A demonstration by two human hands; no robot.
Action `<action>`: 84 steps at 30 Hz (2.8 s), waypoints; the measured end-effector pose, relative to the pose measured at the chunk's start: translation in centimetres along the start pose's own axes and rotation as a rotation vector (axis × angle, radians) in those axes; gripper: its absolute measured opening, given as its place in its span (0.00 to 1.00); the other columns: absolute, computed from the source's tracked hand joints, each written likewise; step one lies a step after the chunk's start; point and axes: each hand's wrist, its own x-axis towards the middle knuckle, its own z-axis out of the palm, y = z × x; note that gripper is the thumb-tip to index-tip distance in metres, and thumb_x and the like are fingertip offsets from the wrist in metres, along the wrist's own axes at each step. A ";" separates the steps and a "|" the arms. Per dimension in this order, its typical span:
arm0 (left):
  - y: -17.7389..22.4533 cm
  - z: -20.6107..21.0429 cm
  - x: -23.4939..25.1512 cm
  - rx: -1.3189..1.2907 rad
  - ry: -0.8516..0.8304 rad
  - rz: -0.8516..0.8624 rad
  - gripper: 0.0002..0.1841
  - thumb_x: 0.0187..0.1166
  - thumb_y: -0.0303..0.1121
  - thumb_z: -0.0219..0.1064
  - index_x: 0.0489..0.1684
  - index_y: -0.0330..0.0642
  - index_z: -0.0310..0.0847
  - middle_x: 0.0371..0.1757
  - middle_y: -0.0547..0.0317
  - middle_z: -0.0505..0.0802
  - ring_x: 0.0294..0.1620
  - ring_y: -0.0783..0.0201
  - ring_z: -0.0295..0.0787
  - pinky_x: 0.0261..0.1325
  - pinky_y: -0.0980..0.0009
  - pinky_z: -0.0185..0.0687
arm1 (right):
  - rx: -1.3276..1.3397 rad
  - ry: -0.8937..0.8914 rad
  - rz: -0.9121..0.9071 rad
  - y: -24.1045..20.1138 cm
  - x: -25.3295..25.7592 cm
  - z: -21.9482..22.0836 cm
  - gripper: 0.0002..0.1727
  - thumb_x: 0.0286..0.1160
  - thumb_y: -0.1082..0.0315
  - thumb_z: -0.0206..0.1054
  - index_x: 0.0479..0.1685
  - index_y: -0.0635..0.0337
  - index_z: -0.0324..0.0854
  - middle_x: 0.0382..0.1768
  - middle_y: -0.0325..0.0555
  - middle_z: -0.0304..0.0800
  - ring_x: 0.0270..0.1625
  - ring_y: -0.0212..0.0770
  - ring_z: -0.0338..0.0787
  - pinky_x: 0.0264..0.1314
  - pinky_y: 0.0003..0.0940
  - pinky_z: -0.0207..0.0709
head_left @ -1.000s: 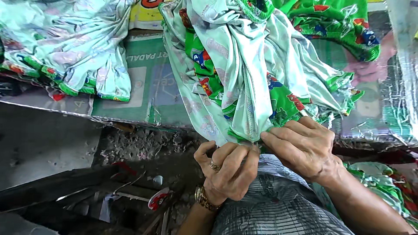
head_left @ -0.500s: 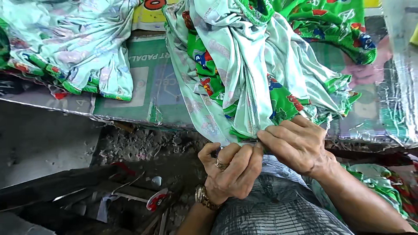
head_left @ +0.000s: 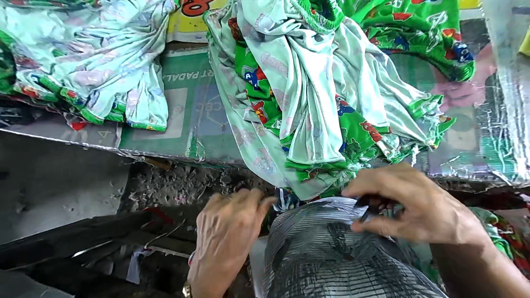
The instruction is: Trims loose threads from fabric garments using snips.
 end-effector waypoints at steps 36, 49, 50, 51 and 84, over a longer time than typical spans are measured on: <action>7.0 3.6 2.1 -0.317 0.550 0.029 0.04 0.80 0.32 0.69 0.37 0.43 0.86 0.33 0.60 0.92 0.39 0.66 0.87 0.55 0.68 0.76 | -0.414 0.276 -0.108 1.1 1.7 3.4 0.08 0.80 0.61 0.69 0.45 0.56 0.84 0.39 0.44 0.91 0.41 0.38 0.88 0.38 0.31 0.76; 7.1 3.9 2.2 -0.374 0.523 0.042 0.05 0.82 0.32 0.67 0.38 0.42 0.87 0.34 0.58 0.92 0.40 0.66 0.87 0.54 0.69 0.77 | -0.350 0.352 -0.116 2.1 2.1 3.9 0.06 0.80 0.65 0.70 0.44 0.58 0.85 0.40 0.44 0.93 0.42 0.37 0.90 0.40 0.31 0.76; 7.1 3.9 2.1 -0.376 0.517 0.045 0.05 0.82 0.32 0.67 0.38 0.42 0.86 0.34 0.58 0.92 0.39 0.66 0.87 0.54 0.69 0.77 | -0.343 0.355 -0.117 2.2 2.1 3.9 0.06 0.80 0.65 0.70 0.43 0.58 0.86 0.39 0.44 0.93 0.41 0.36 0.90 0.40 0.30 0.76; 7.1 3.9 2.1 -0.379 0.514 0.049 0.05 0.82 0.32 0.67 0.39 0.42 0.87 0.34 0.58 0.92 0.39 0.66 0.87 0.54 0.69 0.77 | -0.334 0.357 -0.117 2.2 2.1 3.9 0.06 0.80 0.66 0.70 0.42 0.58 0.86 0.38 0.44 0.93 0.40 0.36 0.89 0.40 0.30 0.76; 7.6 4.1 2.4 -0.300 0.506 0.145 0.04 0.81 0.30 0.67 0.40 0.41 0.86 0.34 0.56 0.93 0.38 0.63 0.87 0.51 0.66 0.76 | -0.563 0.365 -0.162 2.3 1.5 4.3 0.05 0.79 0.69 0.68 0.46 0.56 0.87 0.39 0.46 0.93 0.35 0.42 0.85 0.35 0.36 0.69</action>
